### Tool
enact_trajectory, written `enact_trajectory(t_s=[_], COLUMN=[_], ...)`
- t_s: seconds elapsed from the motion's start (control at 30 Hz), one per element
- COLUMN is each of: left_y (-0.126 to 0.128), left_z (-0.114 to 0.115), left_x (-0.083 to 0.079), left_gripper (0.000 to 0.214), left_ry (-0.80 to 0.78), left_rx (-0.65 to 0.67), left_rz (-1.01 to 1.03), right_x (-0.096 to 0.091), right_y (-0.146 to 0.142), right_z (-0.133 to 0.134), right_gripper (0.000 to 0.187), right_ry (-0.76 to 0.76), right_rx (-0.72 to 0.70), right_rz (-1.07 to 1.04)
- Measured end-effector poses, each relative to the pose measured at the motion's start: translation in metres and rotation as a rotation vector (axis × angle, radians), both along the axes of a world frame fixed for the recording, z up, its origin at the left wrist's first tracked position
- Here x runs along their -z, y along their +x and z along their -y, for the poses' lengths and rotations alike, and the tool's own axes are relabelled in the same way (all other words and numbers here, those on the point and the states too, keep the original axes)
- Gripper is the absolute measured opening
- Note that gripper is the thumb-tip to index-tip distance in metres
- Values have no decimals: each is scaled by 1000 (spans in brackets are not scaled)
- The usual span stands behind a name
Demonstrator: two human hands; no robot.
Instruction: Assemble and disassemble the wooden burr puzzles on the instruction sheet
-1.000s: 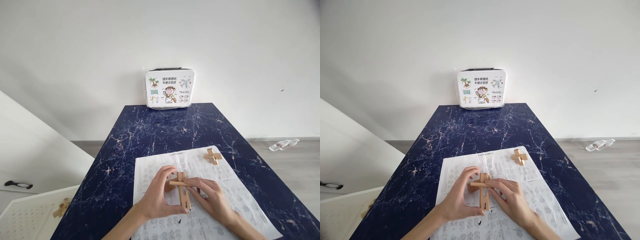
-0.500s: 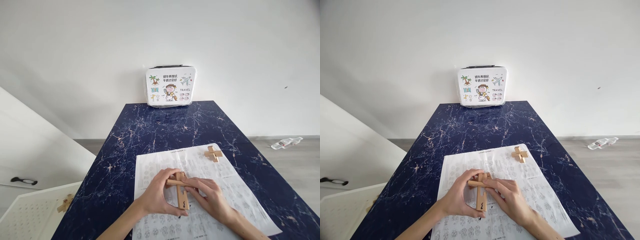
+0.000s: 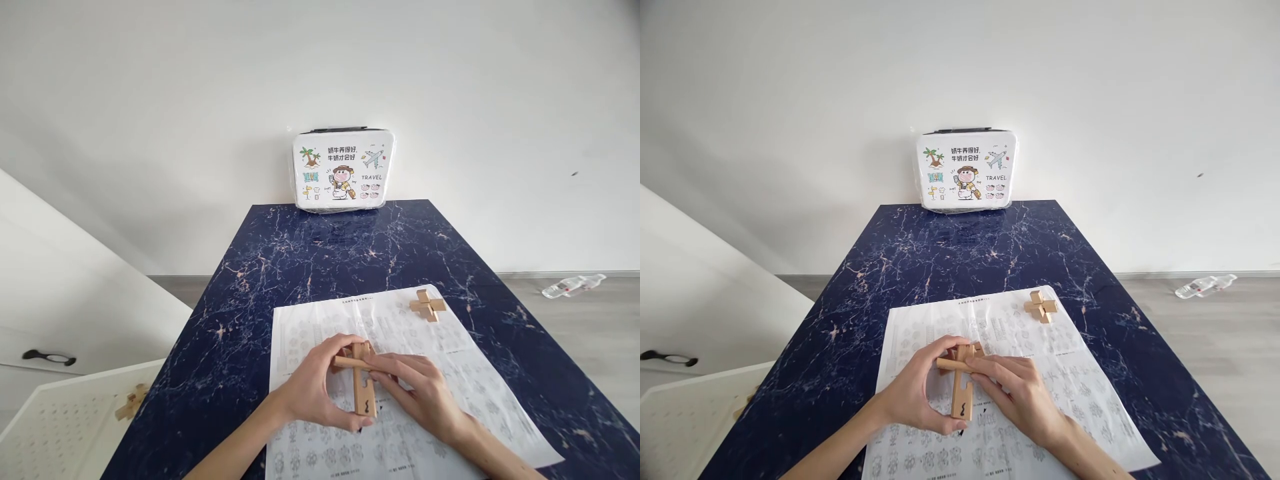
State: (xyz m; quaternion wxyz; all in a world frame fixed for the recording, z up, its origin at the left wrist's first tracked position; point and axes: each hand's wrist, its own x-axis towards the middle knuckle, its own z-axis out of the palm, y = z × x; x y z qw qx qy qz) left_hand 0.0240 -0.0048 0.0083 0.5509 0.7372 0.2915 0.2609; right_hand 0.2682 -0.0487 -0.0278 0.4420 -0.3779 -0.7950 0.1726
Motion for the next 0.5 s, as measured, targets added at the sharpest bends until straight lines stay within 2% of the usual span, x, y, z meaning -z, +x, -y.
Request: enact_trajectory(t_s=[0.37, 0.5], left_y=[1, 1], left_z=[1, 1], left_x=[-2, -4], left_gripper=[95, 91], left_ry=[9, 31], left_rx=[-7, -123], left_rz=[8, 34], right_x=[1, 3], right_y=[-1, 2], right_z=[-2, -3], right_gripper=[31, 39], right_ry=[-29, -111], right_rx=[0, 114], right_rz=[-11, -9])
